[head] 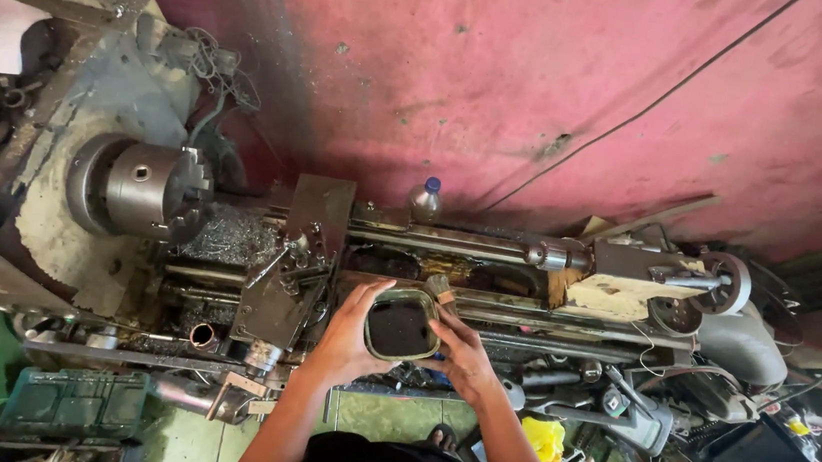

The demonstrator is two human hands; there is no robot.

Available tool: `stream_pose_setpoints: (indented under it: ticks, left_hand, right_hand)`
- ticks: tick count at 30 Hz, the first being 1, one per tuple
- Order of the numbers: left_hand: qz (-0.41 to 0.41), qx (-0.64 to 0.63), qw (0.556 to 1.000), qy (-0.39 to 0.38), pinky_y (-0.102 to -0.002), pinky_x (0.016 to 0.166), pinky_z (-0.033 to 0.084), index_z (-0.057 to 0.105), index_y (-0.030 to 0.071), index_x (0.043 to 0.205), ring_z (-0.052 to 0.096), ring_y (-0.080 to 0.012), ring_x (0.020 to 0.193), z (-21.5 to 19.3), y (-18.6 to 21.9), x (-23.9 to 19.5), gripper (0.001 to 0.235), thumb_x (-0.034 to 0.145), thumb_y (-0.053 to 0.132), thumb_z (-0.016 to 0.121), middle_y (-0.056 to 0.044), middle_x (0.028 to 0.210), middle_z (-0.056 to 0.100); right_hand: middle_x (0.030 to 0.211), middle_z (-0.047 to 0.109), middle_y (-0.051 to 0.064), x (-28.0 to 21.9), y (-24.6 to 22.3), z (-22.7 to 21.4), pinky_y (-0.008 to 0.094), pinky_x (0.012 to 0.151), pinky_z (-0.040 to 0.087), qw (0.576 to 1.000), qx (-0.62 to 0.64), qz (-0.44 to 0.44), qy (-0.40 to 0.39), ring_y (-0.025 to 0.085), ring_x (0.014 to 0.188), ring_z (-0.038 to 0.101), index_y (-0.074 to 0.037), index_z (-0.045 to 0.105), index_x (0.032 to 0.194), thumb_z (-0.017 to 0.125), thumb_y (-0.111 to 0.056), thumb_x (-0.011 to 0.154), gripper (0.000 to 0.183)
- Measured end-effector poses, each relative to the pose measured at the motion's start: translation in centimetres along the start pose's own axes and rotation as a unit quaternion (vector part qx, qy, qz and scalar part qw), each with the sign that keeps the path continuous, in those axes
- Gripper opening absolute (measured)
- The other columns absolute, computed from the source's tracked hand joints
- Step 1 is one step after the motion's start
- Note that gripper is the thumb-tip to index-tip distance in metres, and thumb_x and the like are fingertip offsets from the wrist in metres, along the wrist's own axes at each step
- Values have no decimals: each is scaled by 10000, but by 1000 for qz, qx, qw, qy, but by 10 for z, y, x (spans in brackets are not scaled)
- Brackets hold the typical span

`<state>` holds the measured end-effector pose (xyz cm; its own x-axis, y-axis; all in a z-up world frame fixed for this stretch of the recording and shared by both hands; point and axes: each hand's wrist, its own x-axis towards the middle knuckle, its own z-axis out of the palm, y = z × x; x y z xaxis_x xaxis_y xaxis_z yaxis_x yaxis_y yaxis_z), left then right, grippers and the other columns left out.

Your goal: Applying oil to the sliding surfaces and gears of a metal lathe using a brush and an oil bottle.

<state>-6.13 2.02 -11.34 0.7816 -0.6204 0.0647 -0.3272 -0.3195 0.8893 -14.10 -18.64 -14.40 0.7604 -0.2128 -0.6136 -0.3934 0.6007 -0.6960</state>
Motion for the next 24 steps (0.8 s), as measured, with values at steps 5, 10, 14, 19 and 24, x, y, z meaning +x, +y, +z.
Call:
stream_pose_setpoints:
  ticks: [5, 10, 14, 19, 24]
  left_hand:
    - [-15, 8, 1000, 3, -519, 1156, 404, 399, 98, 1552, 520, -414, 1313, -2, -4, -9, 1216, 466, 184, 938, -202, 1349, 558]
    - [-28, 5, 999, 28, -485, 1147, 406, 469, 149, 1522, 528, -373, 1317, 3, -21, -13, 1187, 428, 176, 929, -150, 1347, 574]
    - [-7, 11, 996, 91, -489, 1133, 422, 519, 127, 1471, 540, -372, 1308, 8, -34, -19, 1114, 429, 162, 911, -144, 1356, 577]
    - [28, 28, 990, 134, -505, 1116, 427, 542, 89, 1439, 539, -392, 1292, 11, -35, -22, 1057, 446, 101, 903, -162, 1362, 566]
    - [43, 33, 984, 168, -515, 1099, 451, 530, 69, 1434, 561, -408, 1267, 14, -38, -22, 1044, 463, 139, 908, -178, 1329, 568]
  right_hand:
    - [1202, 693, 183, 4, 6, 1, 632, 798, 625, 999, -21, 11, -22, 343, 981, 730, -65, 572, 1446, 746, -139, 921, 558]
    - [1331, 636, 179, -12, -17, 18, 655, 834, 601, 996, -79, 21, -38, 345, 1106, 691, -77, 537, 1482, 752, -231, 936, 607]
    - [1053, 734, 197, 2, -24, -18, 483, 814, 588, 950, -229, -140, 162, 303, 963, 689, -41, 782, 1053, 836, -410, 837, 431]
    - [859, 746, 100, 76, 22, -120, 406, 575, 635, 905, -233, -171, 311, 244, 742, 704, -139, 777, 1018, 986, -356, 701, 437]
    - [887, 732, 231, 75, 52, -111, 464, 593, 652, 965, -173, 36, 196, 305, 672, 683, 52, 661, 1069, 861, -535, 807, 673]
